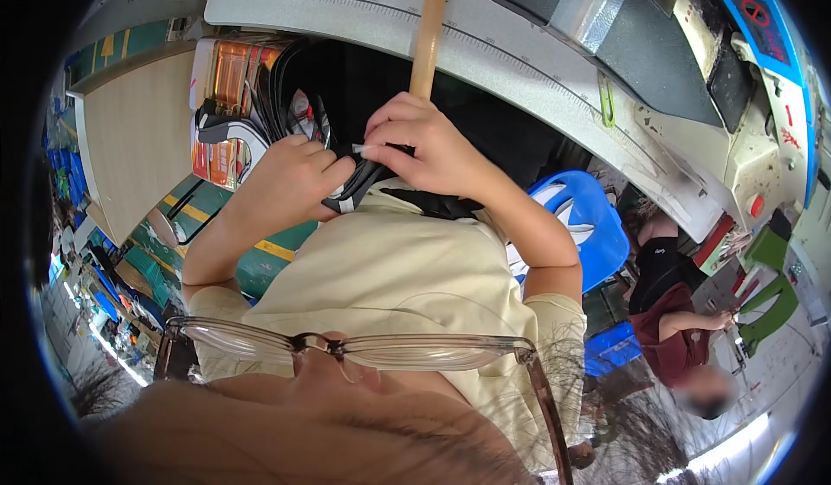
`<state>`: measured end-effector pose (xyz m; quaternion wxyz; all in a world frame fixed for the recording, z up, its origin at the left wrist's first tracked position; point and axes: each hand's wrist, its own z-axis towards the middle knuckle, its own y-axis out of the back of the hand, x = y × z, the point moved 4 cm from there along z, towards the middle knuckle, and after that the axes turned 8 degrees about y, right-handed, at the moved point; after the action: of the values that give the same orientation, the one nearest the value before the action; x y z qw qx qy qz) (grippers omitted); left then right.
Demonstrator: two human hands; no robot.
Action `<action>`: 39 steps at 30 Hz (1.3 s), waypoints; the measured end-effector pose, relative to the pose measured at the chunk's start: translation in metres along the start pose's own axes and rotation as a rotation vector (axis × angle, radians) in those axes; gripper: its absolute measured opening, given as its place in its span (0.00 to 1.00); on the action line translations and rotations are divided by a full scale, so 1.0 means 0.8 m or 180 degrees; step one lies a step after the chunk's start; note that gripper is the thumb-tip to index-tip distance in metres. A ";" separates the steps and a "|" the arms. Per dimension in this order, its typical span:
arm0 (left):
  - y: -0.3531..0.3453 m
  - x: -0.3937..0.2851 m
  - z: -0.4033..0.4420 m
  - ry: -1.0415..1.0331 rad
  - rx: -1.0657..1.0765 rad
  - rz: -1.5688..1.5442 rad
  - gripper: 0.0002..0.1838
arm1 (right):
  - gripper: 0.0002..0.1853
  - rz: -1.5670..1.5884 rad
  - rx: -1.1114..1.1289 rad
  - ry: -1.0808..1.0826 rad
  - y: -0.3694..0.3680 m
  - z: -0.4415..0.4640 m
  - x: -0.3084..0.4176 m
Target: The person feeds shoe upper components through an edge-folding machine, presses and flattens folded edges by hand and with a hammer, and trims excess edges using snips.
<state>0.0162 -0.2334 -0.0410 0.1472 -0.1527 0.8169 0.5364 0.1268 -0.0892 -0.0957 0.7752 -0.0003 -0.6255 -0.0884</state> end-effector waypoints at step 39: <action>-0.041 0.047 -0.052 0.1449 -0.1386 -0.0372 0.47 | 0.16 -0.2855 0.0450 -0.0092 -0.044 0.094 0.017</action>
<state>-0.0081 -0.2874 -0.0674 -0.0449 -0.3433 0.6846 0.6414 0.0516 -0.1178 -0.0697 0.6497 0.3224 -0.5790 -0.3725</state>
